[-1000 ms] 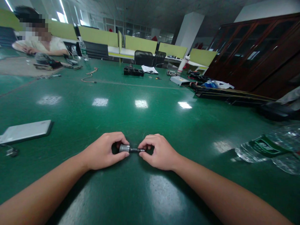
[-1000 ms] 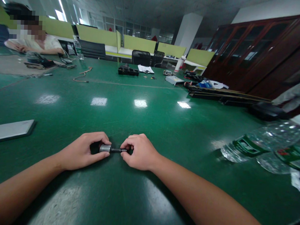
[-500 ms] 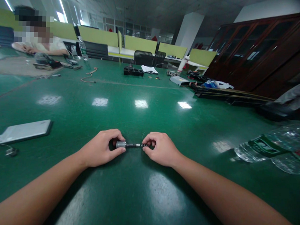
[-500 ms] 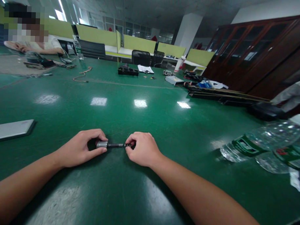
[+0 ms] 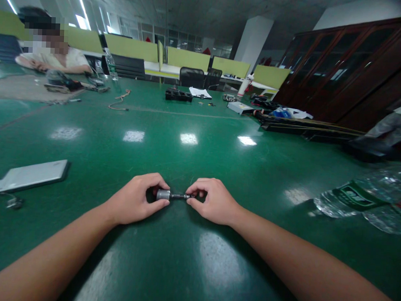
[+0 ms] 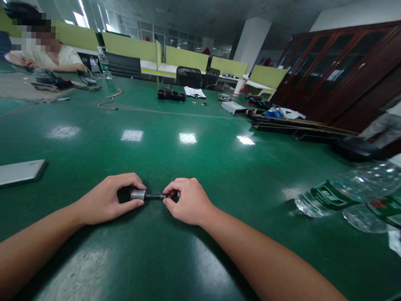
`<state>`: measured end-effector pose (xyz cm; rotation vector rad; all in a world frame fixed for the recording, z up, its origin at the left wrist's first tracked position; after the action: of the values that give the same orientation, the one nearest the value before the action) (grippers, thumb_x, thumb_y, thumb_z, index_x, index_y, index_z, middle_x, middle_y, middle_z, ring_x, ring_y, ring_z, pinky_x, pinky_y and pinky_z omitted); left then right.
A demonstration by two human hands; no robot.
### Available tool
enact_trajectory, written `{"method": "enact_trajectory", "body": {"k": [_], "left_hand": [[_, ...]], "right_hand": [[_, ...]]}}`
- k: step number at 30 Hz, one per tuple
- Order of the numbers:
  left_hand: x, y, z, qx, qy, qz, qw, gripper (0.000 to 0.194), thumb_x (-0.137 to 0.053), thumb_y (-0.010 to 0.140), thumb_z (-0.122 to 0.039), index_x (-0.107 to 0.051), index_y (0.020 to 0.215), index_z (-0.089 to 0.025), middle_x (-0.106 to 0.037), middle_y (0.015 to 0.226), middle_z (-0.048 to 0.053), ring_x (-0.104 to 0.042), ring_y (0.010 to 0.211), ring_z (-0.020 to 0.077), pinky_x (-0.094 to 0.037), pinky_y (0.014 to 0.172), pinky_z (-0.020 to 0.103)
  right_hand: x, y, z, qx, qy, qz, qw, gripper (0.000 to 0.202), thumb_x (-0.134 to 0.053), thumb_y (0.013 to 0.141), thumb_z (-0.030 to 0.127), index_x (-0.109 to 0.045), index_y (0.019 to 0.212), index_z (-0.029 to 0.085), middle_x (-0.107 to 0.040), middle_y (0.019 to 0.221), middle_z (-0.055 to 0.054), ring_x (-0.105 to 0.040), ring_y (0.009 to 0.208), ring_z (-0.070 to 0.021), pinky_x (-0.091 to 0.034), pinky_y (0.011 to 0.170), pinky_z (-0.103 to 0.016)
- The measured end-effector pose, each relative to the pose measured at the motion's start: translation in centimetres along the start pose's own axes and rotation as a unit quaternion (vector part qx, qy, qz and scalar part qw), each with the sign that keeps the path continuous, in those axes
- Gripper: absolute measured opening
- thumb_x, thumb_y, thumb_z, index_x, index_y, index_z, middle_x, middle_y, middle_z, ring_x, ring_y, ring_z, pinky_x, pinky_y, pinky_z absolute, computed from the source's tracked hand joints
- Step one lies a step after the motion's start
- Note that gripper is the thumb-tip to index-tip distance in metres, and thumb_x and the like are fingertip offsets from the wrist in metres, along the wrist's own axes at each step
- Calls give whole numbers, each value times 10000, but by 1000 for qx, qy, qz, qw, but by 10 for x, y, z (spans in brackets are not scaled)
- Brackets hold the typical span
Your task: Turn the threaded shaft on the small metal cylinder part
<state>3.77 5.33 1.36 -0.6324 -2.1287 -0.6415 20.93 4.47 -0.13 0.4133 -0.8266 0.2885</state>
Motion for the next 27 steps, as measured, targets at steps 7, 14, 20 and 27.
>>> {"method": "enact_trajectory", "body": {"k": [7,14,20,27], "left_hand": [[0,-1,-2,-8,-8,11,1000,189,-640,845,-329,-651,968,-185,-672,890,38,-627,793,180,-476,734,293],[-2,1,-5,-17,-14,15,1000,187,-638,854,-314,-654,990,-186,-676,923,43,-633,826,183,-480,757,297],[-6,0,-5,-15,-6,25,1000,234,-672,833,-318,-661,1029,-191,-671,935,40,-632,839,183,-479,763,295],[-10,2,-5,-9,-1,45,999,224,-674,838,-335,-673,1021,-206,-661,932,34,-626,829,181,-472,758,296]], "right_hand": [[0,1,5,14,18,6,1000,176,-710,739,174,-725,913,198,-701,795,3,-575,687,-123,-427,674,-267],[-1,0,10,30,31,11,999,146,-706,750,159,-725,891,191,-712,806,-2,-582,685,-122,-432,690,-267],[-3,0,12,47,30,16,998,127,-710,784,184,-733,909,189,-701,785,-1,-594,699,-121,-420,720,-275],[-8,-1,13,64,23,30,997,161,-719,801,207,-742,960,195,-703,787,-5,-604,715,-128,-416,721,-275]]}}
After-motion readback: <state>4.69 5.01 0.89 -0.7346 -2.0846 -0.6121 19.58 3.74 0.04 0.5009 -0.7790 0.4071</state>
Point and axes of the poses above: each hand's wrist, its own y-axis towards the middle knuckle, its own x-axis out of the back of the hand, z = x × y, the point moved 7 cm from there along y, towards the middle knuckle
